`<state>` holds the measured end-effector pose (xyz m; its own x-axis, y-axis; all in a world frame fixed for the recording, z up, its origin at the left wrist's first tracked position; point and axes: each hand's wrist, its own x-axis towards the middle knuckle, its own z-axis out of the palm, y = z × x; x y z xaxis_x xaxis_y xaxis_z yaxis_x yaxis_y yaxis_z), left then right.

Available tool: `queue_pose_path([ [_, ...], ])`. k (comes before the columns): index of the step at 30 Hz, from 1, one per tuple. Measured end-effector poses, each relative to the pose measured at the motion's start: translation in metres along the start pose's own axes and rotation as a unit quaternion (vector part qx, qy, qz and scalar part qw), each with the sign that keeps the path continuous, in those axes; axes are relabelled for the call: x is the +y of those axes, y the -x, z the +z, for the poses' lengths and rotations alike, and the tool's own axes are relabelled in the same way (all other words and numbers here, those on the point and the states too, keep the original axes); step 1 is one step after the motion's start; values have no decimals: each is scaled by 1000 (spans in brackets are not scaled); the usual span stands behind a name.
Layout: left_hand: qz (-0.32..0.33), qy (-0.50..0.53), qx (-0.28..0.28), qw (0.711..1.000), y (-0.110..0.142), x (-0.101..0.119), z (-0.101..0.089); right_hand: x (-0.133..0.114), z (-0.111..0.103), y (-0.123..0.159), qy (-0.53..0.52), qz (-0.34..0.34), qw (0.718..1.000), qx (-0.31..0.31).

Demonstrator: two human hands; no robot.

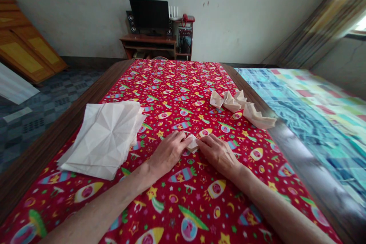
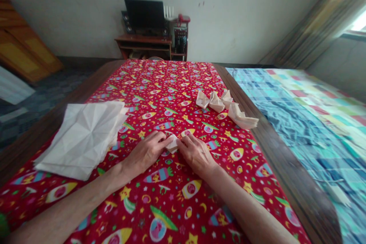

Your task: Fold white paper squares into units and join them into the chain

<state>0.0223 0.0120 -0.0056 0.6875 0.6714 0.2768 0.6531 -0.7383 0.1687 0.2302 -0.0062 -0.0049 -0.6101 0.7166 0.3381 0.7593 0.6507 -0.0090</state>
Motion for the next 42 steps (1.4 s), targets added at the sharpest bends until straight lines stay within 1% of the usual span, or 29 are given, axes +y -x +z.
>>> queue_pose_path([
  [4,3,-42,-37,998,-5,1,-8,2,-1,-1,9,8,1000,-12],
  [8,14,-65,-67,996,-6,1,-12,4,-2,-1,12,-3,1000,-27],
  [11,18,-75,-64,995,-3,3,-14,4,-4,-1,25,-8,999,-31],
  [14,44,-76,-56,995,3,5,-13,3,-6,0,47,-12,998,-44],
  [16,55,-63,-41,996,7,5,-10,3,-8,1,56,-13,997,-52],
  [18,41,-34,-22,998,11,4,-6,4,-9,1,56,-11,997,-54],
  [20,13,-11,-15,1000,13,4,-3,5,-9,2,53,-10,997,-56],
  [22,-10,-7,-21,1000,14,3,-2,6,-9,2,47,-14,997,-58],
  [25,-25,-17,-33,999,13,3,0,7,-9,1,40,-16,998,-54],
  [34,-26,-35,-54,998,9,5,-4,9,-9,-2,3,-6,998,-63],
  [38,-20,-47,-69,996,-1,4,-7,6,-6,-5,24,23,995,-91],
  [42,-15,-59,-73,995,-10,1,-6,2,-5,-9,30,46,992,-114],
])
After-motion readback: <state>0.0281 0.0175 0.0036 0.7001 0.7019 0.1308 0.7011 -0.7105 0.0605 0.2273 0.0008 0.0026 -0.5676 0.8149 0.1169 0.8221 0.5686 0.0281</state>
